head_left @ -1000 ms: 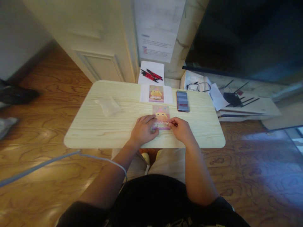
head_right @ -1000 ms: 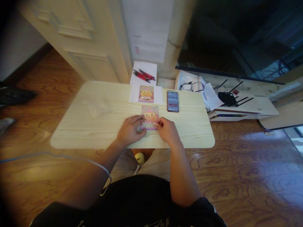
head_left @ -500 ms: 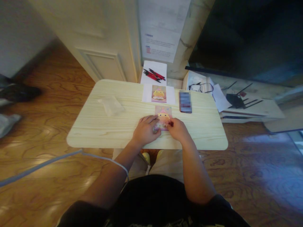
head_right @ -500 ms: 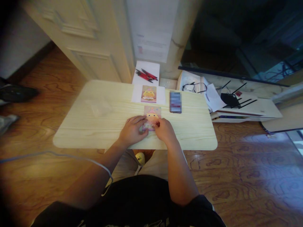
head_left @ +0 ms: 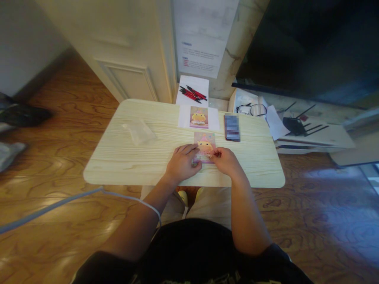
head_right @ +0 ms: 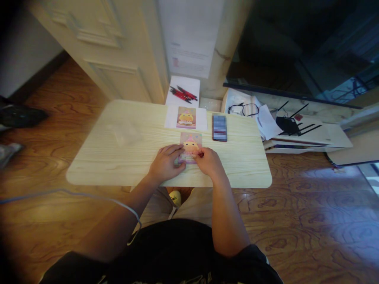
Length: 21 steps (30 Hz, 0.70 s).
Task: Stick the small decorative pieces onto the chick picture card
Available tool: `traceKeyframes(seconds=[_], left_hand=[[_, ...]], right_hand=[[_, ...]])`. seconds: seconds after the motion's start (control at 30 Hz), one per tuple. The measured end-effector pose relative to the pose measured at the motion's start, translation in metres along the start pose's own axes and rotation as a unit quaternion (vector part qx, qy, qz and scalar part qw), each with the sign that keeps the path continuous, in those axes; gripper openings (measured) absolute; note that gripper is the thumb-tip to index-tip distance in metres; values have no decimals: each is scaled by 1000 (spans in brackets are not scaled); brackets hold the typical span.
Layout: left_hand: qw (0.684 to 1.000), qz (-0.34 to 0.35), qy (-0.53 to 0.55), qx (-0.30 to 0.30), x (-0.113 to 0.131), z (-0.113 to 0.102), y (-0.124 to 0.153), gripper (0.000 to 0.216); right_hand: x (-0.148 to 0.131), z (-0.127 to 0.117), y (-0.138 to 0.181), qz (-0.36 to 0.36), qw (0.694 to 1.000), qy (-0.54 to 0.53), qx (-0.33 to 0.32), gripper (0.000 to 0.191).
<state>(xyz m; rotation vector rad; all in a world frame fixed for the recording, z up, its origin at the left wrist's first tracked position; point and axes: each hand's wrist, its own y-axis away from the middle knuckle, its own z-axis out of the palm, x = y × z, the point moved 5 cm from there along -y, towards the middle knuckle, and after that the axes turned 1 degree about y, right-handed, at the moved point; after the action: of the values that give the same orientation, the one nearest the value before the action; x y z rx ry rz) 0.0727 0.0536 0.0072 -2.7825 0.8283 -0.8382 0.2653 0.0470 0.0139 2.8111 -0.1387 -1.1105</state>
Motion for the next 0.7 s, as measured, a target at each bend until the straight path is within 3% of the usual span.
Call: traceKeyframes(seconds=[0.3, 0.7], left_hand=[[1000, 0, 3, 1, 0, 0, 0, 46], [1000, -6, 4, -6, 1, -1, 1, 46]], right_hand=[[-7, 14, 0, -12, 1000, 11, -18, 6], [4, -1, 11, -56, 997, 6, 51, 9]])
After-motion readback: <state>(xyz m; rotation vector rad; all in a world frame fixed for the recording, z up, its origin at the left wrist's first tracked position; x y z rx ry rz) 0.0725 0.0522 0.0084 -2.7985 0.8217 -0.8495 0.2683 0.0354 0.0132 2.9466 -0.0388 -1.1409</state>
